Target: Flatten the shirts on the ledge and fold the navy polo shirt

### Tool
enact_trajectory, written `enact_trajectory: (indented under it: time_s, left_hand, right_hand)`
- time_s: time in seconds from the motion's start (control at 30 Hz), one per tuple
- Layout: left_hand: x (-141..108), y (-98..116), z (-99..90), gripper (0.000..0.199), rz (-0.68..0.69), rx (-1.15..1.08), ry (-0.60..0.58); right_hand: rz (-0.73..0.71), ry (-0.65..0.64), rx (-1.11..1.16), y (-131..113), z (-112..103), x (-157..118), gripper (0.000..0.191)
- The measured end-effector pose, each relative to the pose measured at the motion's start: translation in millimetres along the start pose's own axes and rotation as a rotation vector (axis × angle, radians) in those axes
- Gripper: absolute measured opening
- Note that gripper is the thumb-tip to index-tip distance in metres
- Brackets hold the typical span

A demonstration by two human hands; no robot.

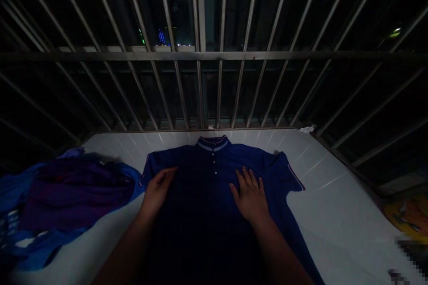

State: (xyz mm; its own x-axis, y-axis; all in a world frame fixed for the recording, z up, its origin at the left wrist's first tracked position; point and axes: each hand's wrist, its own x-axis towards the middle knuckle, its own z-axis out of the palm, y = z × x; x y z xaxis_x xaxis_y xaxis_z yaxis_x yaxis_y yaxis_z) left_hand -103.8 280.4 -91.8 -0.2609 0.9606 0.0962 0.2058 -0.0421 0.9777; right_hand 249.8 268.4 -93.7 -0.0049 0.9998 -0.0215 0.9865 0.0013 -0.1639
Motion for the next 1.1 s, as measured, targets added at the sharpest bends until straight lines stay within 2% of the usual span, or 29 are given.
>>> enact_trajectory:
  time_s: [0.1,0.17,0.23,0.3,0.37,0.43,0.5,0.57,0.67,0.77,0.93,1.03,1.1]
  left_hand:
    - [-1,2,-0.7,0.060,-0.150,-0.190,0.116]
    - [-3,3,-0.3,0.063,-0.181,-0.226,0.165]
    - [-4,4,-3.3,0.062,-0.172,-0.168,0.190]
    - [-4,5,-13.1,0.056,-0.125,0.015,0.259]
    - [0,7,-29.4,0.048,-0.026,0.303,0.365]
    - [5,7,-47.6,0.045,0.062,0.602,0.410]
    - [10,7,-61.5,0.045,0.059,0.821,0.370]
    - [12,9,-67.5,0.051,-0.012,0.951,0.320]
    - [12,14,-65.8,0.065,-0.094,1.025,0.301]
    - [12,19,-64.5,0.066,-0.137,1.026,0.317]
    - [14,12,-73.1,0.061,-0.175,1.075,0.246]
    - [17,5,-73.7,0.043,-0.108,1.100,0.163]
    - [19,4,-70.9,0.036,-0.035,1.105,0.150]
  right_hand:
    - [-0.019,0.034,0.025,6,6,-1,0.069]
    - [-0.024,0.049,0.027,9,8,-1,0.068]
    - [-0.027,0.052,0.020,11,10,-1,0.067]
    - [-0.035,0.053,0.015,12,11,-2,0.067]
    - [-0.041,0.060,0.015,12,10,-1,0.067]
    - [-0.041,0.064,0.015,12,9,-1,0.068]
    - [-0.037,0.057,0.010,10,6,-1,0.068]
    - [-0.032,0.047,0.001,7,1,-1,0.068]
    - [-0.027,0.041,-0.011,3,-4,-1,0.067]
    - [-0.028,0.038,-0.011,3,-4,1,0.067]
    - [-0.031,0.046,-0.022,7,3,5,0.067]
    - [-0.028,0.047,-0.025,7,4,5,0.067]
    - [-0.028,0.043,-0.024,6,2,5,0.068]
